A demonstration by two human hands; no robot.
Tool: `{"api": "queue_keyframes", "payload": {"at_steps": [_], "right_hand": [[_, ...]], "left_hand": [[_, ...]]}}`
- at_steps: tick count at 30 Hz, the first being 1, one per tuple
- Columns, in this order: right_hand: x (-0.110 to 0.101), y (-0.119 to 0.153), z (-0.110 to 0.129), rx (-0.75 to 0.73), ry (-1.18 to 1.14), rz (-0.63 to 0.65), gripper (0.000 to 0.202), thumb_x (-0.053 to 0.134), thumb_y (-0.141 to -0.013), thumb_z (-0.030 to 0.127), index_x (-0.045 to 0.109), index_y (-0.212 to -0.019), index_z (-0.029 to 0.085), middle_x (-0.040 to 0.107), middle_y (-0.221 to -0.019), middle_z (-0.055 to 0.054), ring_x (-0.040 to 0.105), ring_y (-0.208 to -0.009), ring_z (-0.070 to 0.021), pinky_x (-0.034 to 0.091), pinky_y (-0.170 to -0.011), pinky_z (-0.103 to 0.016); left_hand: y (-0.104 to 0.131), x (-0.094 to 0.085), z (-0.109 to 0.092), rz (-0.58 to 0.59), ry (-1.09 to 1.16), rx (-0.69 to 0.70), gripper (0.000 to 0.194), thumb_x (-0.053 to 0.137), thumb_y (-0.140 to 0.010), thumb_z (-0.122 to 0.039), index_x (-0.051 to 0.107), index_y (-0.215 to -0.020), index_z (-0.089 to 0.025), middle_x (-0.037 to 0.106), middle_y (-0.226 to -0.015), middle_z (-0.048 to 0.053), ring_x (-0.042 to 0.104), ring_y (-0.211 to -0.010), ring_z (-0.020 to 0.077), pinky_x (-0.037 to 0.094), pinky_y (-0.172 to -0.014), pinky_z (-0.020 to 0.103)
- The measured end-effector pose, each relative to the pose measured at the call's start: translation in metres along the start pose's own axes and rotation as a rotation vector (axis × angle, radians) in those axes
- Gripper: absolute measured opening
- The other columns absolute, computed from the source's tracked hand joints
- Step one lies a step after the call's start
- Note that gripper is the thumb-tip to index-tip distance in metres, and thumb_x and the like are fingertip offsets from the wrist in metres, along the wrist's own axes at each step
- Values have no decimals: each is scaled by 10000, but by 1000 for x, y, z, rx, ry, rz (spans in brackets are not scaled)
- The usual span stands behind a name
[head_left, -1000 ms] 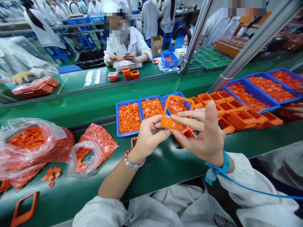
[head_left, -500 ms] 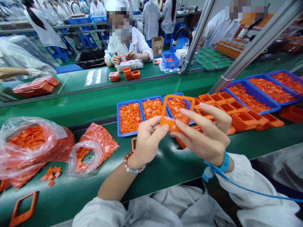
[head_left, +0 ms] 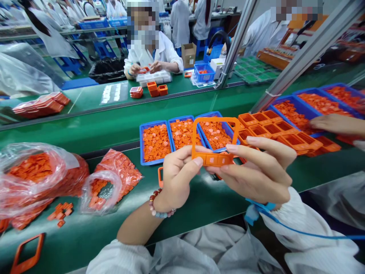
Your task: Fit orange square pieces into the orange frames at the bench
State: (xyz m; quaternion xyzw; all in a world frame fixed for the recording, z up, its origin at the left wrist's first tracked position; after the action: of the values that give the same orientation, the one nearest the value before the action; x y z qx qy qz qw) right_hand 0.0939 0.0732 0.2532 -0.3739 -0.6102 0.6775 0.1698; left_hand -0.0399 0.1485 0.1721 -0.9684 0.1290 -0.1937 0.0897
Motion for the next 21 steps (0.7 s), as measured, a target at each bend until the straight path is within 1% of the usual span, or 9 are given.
{"api": "queue_keyframes", "payload": {"at_steps": [4,9,11,13,15,18,21], "right_hand": [[-1,1,-3,13,7,3,250,865,-730,267,666,-874,314,744,-1020,37,637,-990,-215,542,-792,-352],[0,1,-7,67,27,38,257,850,-751,337,614,-851,315,753,-954,29,664,-952,-226,559,-751,-379],[0,0,-7,74,18,35,264,850,-751,335,602,-838,309,757,-947,28,667,-947,-224,559,-751,-382],[1,0,-8,78,-1,41,260,848,-754,324,600,-829,306,762,-954,30,669,-956,-222,559,-758,-381],[2,-1,-8,82,-29,52,252,844,-758,305,603,-831,305,766,-953,36,672,-964,-217,557,-769,-377],[5,-1,-9,86,-78,82,253,844,-758,270,612,-852,304,772,-925,54,682,-954,-198,549,-786,-363],[7,0,-9,88,-91,103,264,849,-751,240,627,-877,310,774,-894,71,688,-926,-179,538,-788,-346]], "left_hand": [[2,0,2,0,-4,-28,203,639,-880,-332,763,-971,-201,588,-630,-3,458,-540,101,404,-545,236],[2,3,3,10,22,-59,190,646,-884,-336,759,-978,-216,522,-576,-28,396,-486,81,403,-531,229],[2,3,2,7,21,-58,185,652,-883,-337,756,-973,-213,545,-588,-29,394,-469,72,423,-535,227],[2,4,0,-1,14,-48,184,666,-877,-345,752,-957,-203,601,-626,-18,430,-468,70,453,-542,225],[0,5,-3,-21,-6,-34,178,700,-854,-348,743,-930,-193,651,-669,-3,507,-496,82,484,-543,218],[-2,5,-5,-64,-70,-40,155,742,-825,-327,724,-889,-187,683,-677,-1,601,-533,102,511,-526,200],[-3,8,-6,-67,-121,-56,112,726,-837,-290,714,-874,-185,710,-689,1,635,-540,103,512,-516,182]]}}
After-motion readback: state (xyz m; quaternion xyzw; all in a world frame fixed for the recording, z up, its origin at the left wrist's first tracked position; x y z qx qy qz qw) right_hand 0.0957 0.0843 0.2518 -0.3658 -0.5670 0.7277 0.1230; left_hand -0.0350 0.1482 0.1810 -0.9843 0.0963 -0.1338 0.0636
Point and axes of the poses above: each hand's wrist, its own y-axis away from the middle knuckle, its own x-axis out of the palm, z = x × y, the point moved 10 cm from there along -y, towards the middle knuckle
